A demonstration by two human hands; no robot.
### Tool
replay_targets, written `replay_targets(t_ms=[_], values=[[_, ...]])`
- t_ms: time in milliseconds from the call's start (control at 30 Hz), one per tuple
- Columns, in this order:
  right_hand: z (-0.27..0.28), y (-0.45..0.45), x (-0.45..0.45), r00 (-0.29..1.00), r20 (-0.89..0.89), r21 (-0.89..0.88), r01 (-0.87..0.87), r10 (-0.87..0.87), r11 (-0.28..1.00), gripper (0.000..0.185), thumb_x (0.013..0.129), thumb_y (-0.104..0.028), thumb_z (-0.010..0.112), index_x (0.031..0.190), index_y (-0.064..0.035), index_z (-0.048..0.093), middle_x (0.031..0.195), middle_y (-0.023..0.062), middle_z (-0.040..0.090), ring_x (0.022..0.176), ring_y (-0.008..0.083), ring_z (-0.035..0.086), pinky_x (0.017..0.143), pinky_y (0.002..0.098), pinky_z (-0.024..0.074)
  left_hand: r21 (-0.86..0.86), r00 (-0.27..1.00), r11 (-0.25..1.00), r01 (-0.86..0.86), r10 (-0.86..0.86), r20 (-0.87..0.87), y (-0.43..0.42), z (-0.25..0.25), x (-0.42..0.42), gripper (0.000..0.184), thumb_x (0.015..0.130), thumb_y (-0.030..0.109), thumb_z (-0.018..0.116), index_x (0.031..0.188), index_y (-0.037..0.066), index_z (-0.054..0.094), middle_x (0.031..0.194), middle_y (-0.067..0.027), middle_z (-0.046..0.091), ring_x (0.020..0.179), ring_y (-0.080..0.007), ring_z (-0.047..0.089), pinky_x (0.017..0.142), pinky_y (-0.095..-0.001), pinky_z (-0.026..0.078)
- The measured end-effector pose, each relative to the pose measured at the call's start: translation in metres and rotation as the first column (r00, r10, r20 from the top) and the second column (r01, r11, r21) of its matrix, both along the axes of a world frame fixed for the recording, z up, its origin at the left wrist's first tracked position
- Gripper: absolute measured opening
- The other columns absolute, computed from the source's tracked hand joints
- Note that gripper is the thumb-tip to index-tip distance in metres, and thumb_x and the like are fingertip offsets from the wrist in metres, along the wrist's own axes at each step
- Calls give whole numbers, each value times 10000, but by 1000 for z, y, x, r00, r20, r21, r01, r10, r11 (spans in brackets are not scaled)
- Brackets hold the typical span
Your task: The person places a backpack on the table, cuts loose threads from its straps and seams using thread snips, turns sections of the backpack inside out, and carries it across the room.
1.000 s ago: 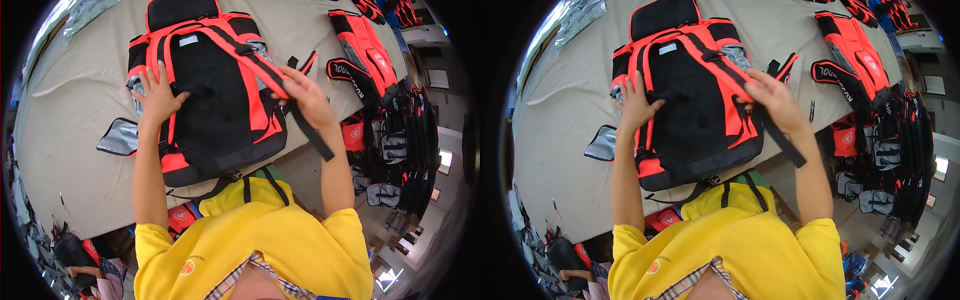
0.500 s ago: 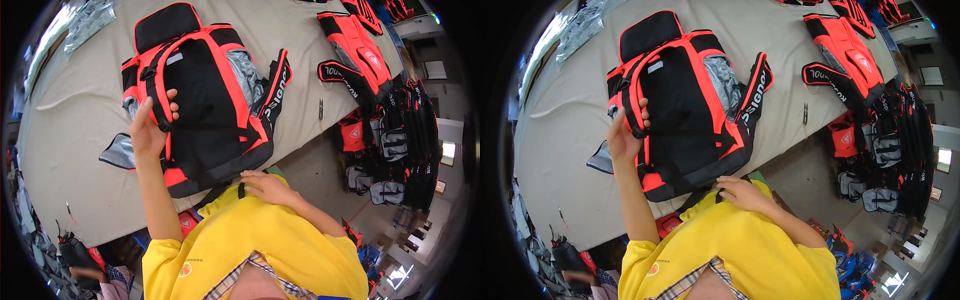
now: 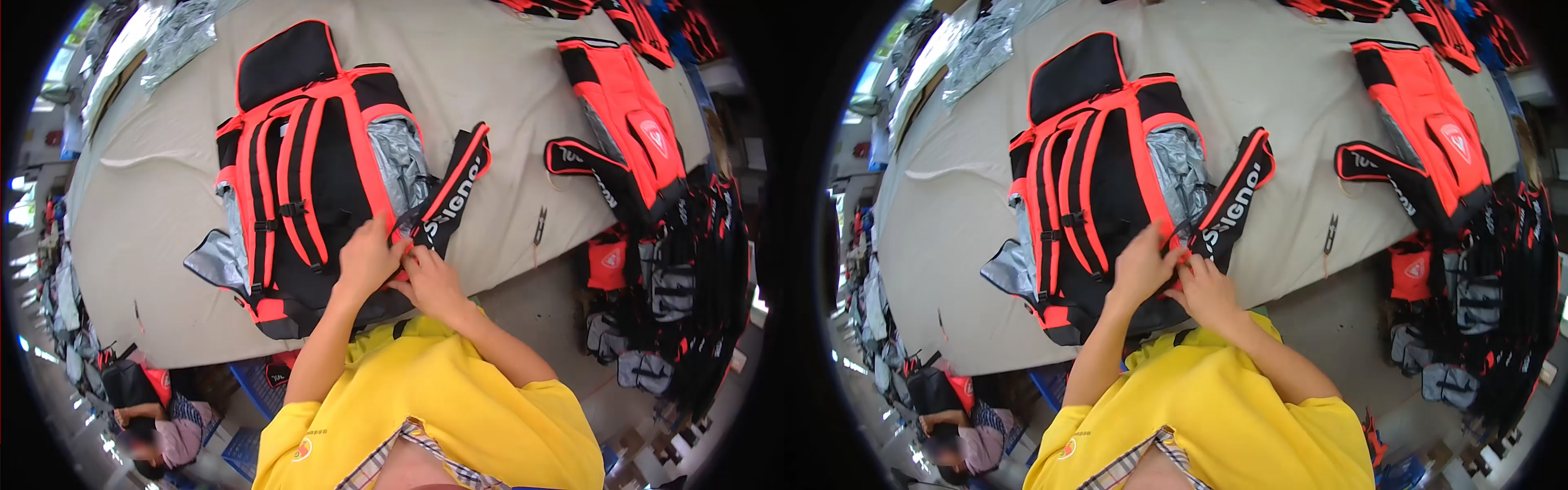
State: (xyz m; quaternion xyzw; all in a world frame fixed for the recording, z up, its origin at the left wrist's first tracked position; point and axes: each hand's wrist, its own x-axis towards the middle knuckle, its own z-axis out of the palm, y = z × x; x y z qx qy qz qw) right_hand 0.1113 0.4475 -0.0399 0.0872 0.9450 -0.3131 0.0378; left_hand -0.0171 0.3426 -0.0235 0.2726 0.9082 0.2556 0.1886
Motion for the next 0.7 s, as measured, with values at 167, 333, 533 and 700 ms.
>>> replay_targets(t_ms=[167,333,533,700], values=[[-19,11,8,996,28,-64,-87,89,994,524,832,-416,754,1155,-13,663,1107,127,567,1022,317,599,800,408,550,402,627,559,-726,297,720,-19,-7,-50,195,967,28,558,1138,-8,644,885,-116,703,820,-197,714,744,-348,592],[-18,33,-6,955,99,-178,-258,278,950,508,861,-380,752,1189,-7,650,1164,138,568,1081,335,601,857,434,534,499,466,-34,-866,303,831,-78,47,-54,244,977,-12,520,1194,-25,630,999,-126,712,848,-220,710,787,-393,601],[-21,64,-26,869,104,-311,-433,484,846,464,889,-324,736,1219,-14,636,1182,149,569,1046,360,631,836,457,539,628,501,-238,-741,428,753,-105,65,-25,368,916,-33,520,1272,-20,610,1126,-132,704,1069,-262,668,982,-390,514],[-20,81,-46,786,146,-442,-491,601,751,412,941,-334,672,1209,-23,640,1131,170,590,961,397,654,803,473,542,618,633,-381,-688,103,767,-91,88,-9,508,876,158,604,1348,-4,512,1098,-138,649,1099,-307,617,1091,-512,407]])
